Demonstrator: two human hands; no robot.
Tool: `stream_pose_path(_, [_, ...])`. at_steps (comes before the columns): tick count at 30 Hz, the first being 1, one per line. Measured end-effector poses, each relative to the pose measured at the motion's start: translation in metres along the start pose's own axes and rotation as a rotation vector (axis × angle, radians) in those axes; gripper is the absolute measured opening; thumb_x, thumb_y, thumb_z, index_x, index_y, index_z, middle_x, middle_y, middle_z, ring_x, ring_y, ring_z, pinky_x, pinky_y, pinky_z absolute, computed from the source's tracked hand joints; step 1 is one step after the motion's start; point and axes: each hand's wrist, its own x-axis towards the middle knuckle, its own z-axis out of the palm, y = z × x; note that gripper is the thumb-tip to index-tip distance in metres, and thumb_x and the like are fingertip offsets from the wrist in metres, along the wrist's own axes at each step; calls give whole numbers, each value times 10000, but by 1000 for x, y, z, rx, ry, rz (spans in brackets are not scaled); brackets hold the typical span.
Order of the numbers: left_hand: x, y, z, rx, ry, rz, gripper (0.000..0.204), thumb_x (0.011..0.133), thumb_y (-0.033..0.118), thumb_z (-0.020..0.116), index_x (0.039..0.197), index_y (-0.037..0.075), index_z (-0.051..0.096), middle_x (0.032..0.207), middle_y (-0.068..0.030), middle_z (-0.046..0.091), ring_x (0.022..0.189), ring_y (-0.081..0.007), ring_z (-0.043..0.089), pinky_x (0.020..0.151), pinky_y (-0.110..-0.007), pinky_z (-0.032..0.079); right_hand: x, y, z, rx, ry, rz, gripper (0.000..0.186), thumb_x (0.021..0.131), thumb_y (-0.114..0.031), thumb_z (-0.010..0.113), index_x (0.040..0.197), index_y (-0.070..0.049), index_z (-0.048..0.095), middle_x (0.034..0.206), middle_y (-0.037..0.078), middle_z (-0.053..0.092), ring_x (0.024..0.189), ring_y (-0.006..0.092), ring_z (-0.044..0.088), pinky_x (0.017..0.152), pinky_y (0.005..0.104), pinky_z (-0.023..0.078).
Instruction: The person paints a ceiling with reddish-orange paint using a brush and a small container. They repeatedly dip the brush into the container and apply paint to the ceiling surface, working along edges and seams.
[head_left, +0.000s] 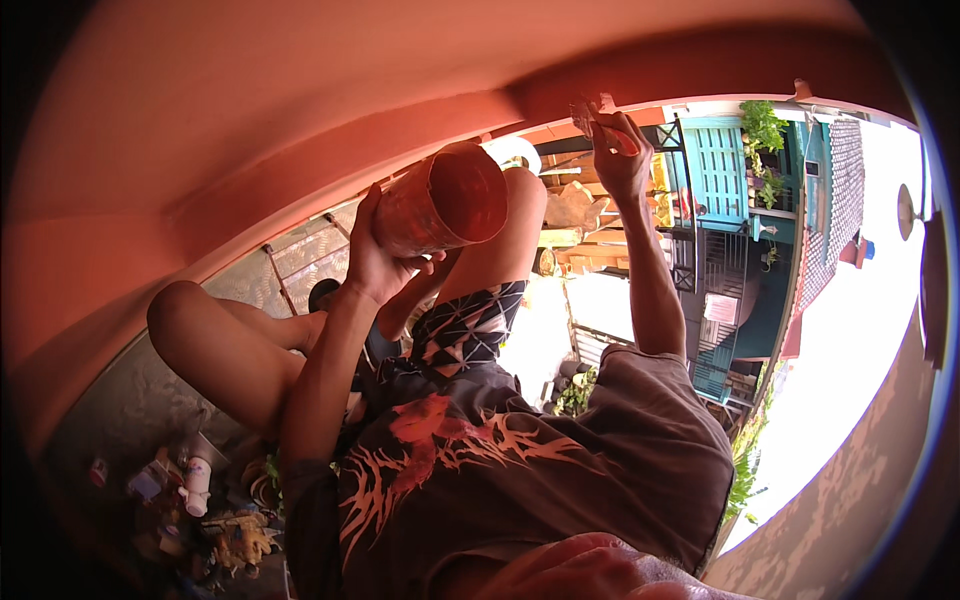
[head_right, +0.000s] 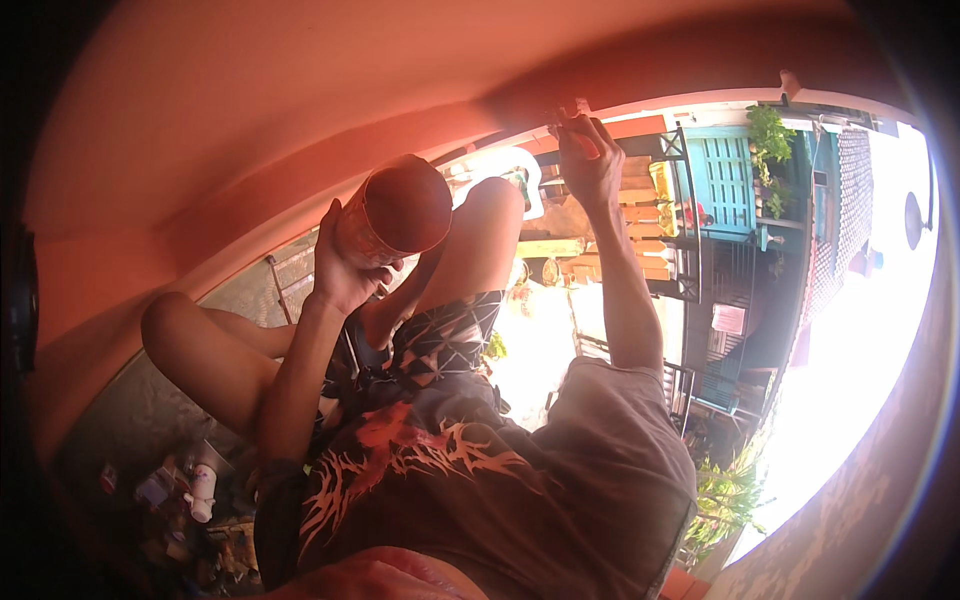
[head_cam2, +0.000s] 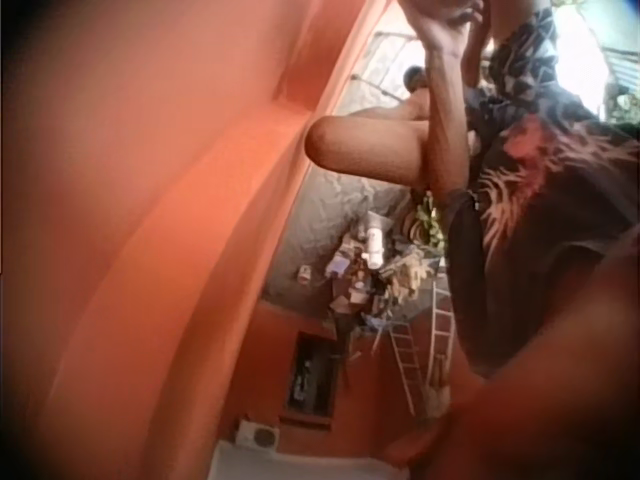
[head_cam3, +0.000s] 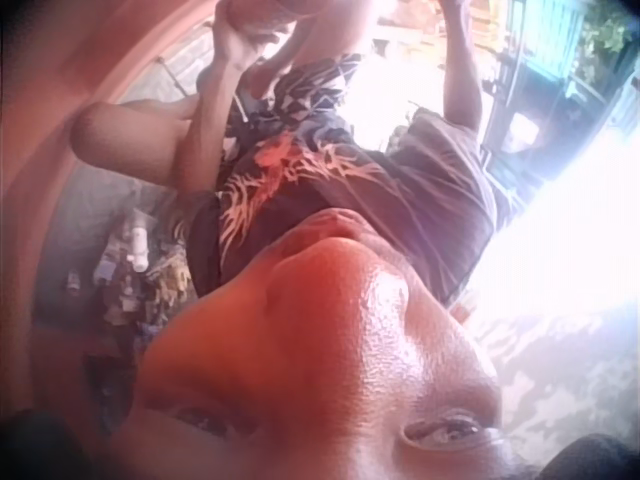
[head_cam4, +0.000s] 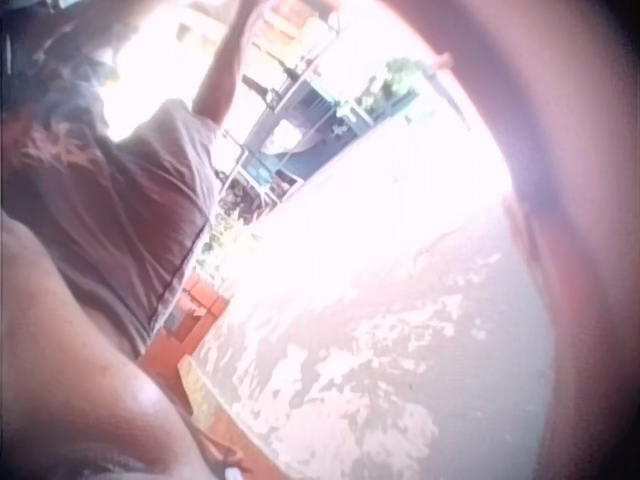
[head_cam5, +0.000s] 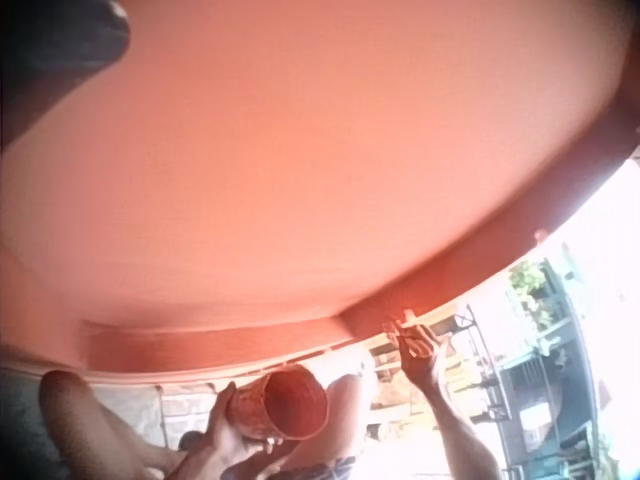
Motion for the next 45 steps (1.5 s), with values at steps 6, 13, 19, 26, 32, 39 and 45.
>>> stream_pose_path(6, [-3, -2, -6, 0, 15, -21, 785, 977, 690, 394, 1407, 40, 495, 1108, -185, 714, 727, -334, 743, 480, -366, 617, -4, 10, -7, -179, 18, 39, 31, 887, -56, 707, 898, -57, 678, 820, 101, 681, 695, 287, 697, 610, 362, 528])
stream_pose_path(13, [-3, -1, -4, -12, -6, -15, 778, 983, 683, 390, 1413, 43, 492, 1114, -187, 717, 741, -338, 746, 487, -371, 622, -23, 21, -8, -128, 24, 59, 48, 893, -33, 674, 876, -71, 650, 823, 99, 658, 732, 306, 717, 600, 380, 530])
stream_pose_path(19, [-3, -1, -5, -8, -11, -11, 768, 984, 679, 395, 1414, 50, 494, 1115, -182, 718, 738, -338, 746, 486, -367, 620, -23, 13, -8, -150, 69, 38, 66, 882, -26, 675, 862, -81, 645, 813, 96, 648, 691, 297, 689, 587, 384, 523])
stream_pose_path(26, [-1, -1, -8, -4, 28, -20, 765, 984, 681, 389, 1415, 57, 494, 1111, -178, 718, 730, -339, 745, 486, -366, 615, -10, -9, -3, -124, 82, 44, 63, 866, -30, 724, 896, -49, 671, 835, 101, 685, 736, 310, 706, 631, 366, 541])
stream_pose_path(32, [0, -2, -11, 21, 4, -17, 765, 987, 677, 380, 1411, 51, 496, 1109, -176, 717, 730, -333, 742, 496, -371, 620, -6, 6, 79, -25, -67, -48, 132, 877, -62, 681, 1002, -105, 696, 878, 122, 678, 775, 339, 700, 650, 428, 566])
stream_pose_path(39, [-8, -2, -14, 18, 67, -28, 776, 982, 689, 375, 1401, 47, 502, 1100, -183, 717, 740, -335, 741, 490, -369, 606, 10, 45, 108, -163, -47, -120, 111, 879, -123, 664, 990, -111, 664, 864, 140, 673, 775, 373, 685, 653, 465, 552])
stream_pose_path(45, [-1, 3, -12, -12, 33, -21, 783, 976, 696, 378, 1398, 48, 504, 1089, -182, 717, 743, -339, 739, 483, -373, 597, 67, 19, 15, -282, 211, -68, 90, 902, -161, 737, 877, -115, 664, 833, 95, 705, 718, 330, 705, 597, 414, 537])
